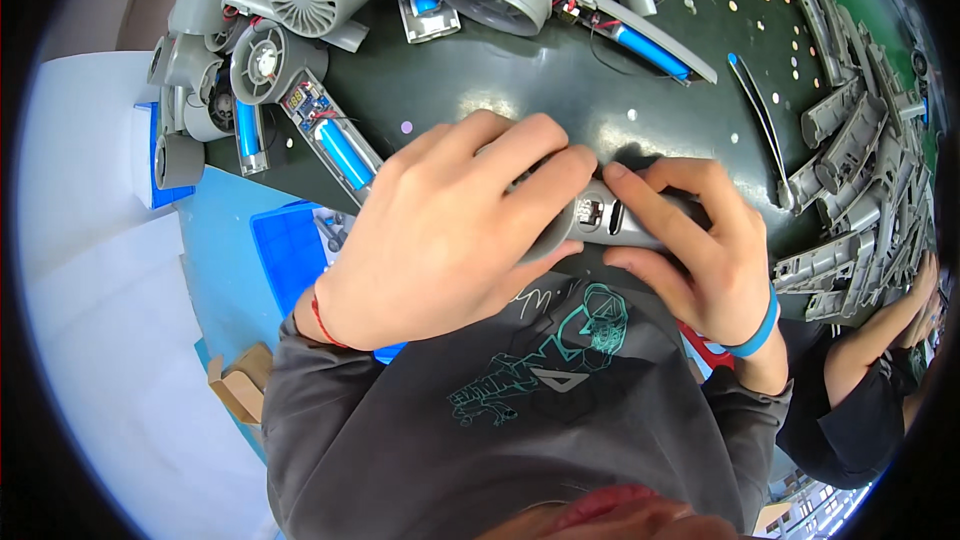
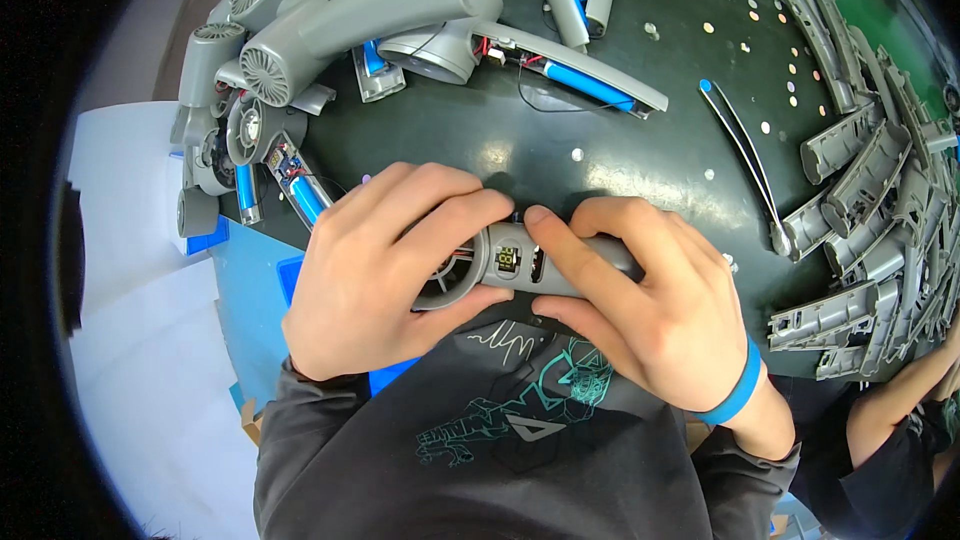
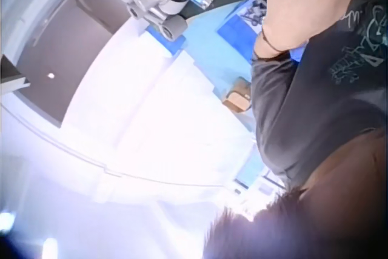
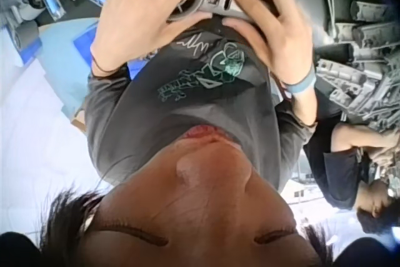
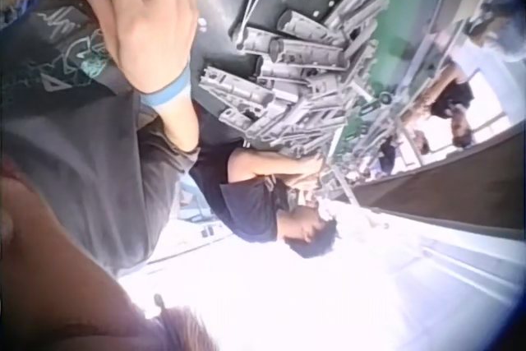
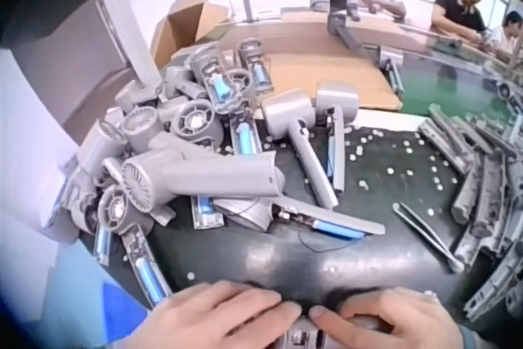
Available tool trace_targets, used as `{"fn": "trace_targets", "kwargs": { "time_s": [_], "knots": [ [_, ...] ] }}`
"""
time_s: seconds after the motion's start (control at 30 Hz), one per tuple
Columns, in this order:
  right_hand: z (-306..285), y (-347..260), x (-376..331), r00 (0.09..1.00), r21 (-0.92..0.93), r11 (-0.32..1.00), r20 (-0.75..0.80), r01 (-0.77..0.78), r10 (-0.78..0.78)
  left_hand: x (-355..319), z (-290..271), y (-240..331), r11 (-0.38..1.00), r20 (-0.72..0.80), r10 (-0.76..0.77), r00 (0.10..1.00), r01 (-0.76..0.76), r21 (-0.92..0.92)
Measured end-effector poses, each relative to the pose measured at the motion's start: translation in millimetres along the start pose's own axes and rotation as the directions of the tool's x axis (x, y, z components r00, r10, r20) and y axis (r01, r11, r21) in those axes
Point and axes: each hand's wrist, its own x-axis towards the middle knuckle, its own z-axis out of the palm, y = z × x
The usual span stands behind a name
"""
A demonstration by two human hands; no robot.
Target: Assembling internal components, wiring, and circuit boards into hair dryer bodies on a production line.
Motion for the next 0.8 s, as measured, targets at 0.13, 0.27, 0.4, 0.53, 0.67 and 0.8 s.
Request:
{"fn": "trace_targets", "kwargs": {
  "time_s": [0.13,0.27,0.4,0.53,0.67,0.8],
  "knots": [
    [-2,3,-1,0.998,-0.042,0.997,-0.011,0.067,-0.067,1,1,-1,0.999,0.018,0.042,0.999,-0.043,0.026],
    [12,-4,-8,1.0,0.031,0.999,-0.028,0.012,-0.011,-7,9,2,0.999,-0.048,0.037,0.998,-0.036,0.025],
    [20,-7,-13,0.992,-0.041,0.996,-0.091,0.079,-0.082,-10,12,9,0.973,0.037,0.063,0.997,-0.07,0.221],
    [2,0,-8,0.998,0.042,0.998,-0.028,0.056,-0.055,-9,11,1,0.951,0.037,0.168,0.985,-0.172,0.257],
    [-31,4,-15,0.921,0.493,0.787,0.304,-0.37,0.242,-14,27,-11,0.894,-0.278,0.383,0.881,-0.278,0.351],
    [-21,4,-20,0.98,0.196,0.961,0.037,-0.197,0.193,-11,23,1,0.979,-0.195,0.171,0.966,-0.146,0.14]
  ]
}}
